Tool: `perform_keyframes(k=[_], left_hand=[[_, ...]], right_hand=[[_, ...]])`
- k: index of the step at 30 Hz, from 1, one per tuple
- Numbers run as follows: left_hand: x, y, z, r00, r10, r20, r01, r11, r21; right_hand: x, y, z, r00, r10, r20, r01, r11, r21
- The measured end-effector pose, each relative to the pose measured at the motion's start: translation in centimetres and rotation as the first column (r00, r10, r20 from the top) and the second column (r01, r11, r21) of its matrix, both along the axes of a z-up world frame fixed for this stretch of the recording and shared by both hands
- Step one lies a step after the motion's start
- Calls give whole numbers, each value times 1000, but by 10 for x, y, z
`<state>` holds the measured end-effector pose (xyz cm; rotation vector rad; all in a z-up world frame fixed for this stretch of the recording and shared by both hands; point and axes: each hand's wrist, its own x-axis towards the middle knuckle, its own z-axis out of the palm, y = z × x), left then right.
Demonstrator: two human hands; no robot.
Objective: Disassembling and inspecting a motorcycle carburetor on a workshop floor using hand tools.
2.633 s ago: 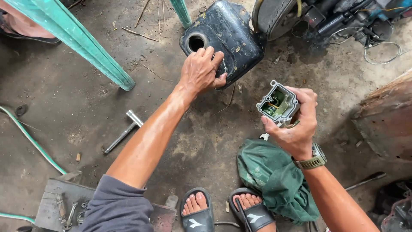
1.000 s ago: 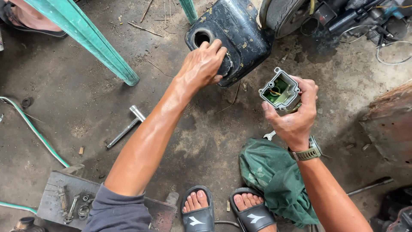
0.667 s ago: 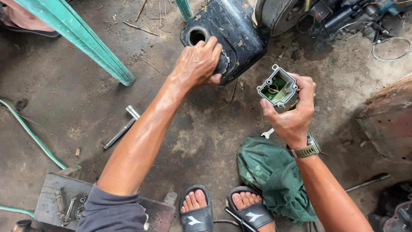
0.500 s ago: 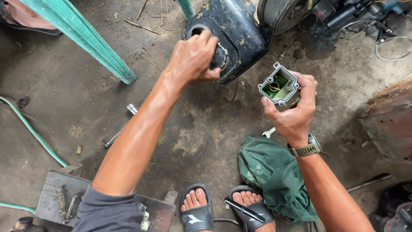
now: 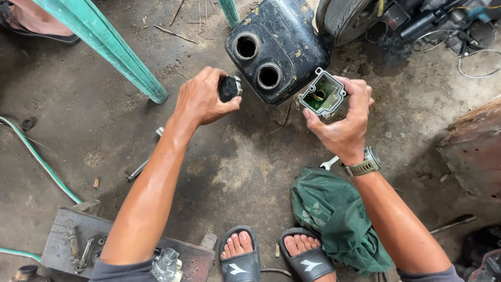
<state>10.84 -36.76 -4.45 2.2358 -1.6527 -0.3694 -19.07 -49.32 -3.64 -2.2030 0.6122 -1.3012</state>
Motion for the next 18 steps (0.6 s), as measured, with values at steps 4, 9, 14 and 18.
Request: perform_keyframes(k=[4,9,14,18], left_hand=[[-2,-1,3,999,7,-47,-10,999,-48],[-3,-2,5,996,-8,-87,-1,994,-111],[-1,-2,8,996,-14,-90,-1,987,-159],[-1,-3,11,995,-10,-95,-7,984,-179]], right_hand=[[11,-5,-2,1000,7,-4,-8,1000,-22],[23,-15,-7,999,13,-31,-15,998,-62],[32,-34,-19,997,20,-79,-32,988,-149],[41,-41,-14,995,36,-93,-52,983,-176]])
